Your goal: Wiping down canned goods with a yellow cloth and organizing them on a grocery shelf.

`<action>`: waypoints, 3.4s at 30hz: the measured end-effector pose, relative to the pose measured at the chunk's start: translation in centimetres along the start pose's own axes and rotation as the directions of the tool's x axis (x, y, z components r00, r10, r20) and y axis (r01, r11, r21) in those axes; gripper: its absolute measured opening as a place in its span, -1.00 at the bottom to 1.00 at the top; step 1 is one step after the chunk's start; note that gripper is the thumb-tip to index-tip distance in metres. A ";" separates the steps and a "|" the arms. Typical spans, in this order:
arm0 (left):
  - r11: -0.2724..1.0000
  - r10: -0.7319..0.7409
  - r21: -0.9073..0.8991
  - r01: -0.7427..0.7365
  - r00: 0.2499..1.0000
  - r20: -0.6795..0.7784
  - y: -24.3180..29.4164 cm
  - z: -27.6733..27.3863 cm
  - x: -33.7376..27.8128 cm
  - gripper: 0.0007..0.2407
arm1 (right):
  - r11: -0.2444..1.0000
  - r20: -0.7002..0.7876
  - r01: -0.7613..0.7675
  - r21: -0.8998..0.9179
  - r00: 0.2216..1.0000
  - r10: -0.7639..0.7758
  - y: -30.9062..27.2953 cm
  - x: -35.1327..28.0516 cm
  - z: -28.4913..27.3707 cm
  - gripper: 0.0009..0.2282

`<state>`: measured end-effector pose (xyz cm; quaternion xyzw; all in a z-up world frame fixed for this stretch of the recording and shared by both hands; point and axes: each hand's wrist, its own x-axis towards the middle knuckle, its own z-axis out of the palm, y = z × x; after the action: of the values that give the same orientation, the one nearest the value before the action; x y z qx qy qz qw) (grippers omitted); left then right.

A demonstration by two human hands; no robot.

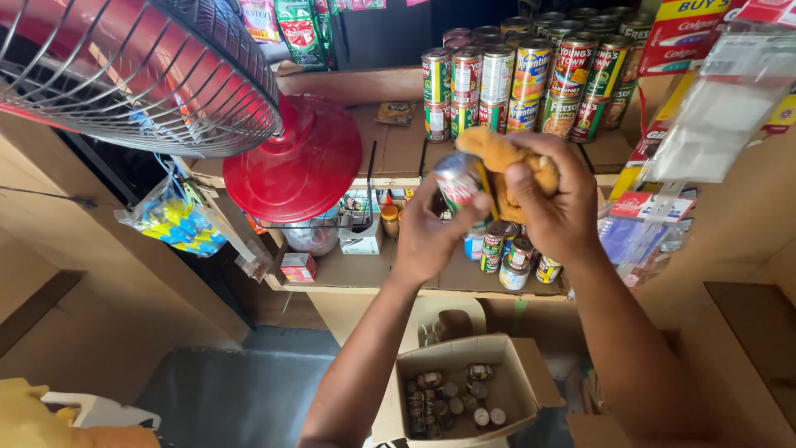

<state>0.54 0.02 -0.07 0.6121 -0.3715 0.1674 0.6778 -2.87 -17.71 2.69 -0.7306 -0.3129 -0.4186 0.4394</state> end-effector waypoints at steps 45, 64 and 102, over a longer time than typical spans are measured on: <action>0.539 0.329 0.790 -0.293 0.936 0.122 -0.9 -2.1 0.1 -0.45 | 0.937 0.171 0.121 -0.328 0.983 -0.067 -3.0 0.4 1.5 -0.65; 0.449 0.428 0.847 -0.285 0.900 0.076 0.1 -0.8 -0.2 -0.50 | 0.877 0.218 0.185 -0.444 0.971 -0.094 -4.5 -0.6 1.0 -0.50; 0.798 -0.142 -0.587 0.136 0.989 0.035 -2.3 0.8 1.6 -0.33 | 0.821 -0.226 -0.321 0.471 0.856 0.465 2.8 -6.6 6.0 -0.66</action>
<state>2.98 -1.57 -0.55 0.3974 -0.3557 -0.0025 0.8459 -1.55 -14.07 -5.84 -0.5878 -0.1566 -0.3573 0.7088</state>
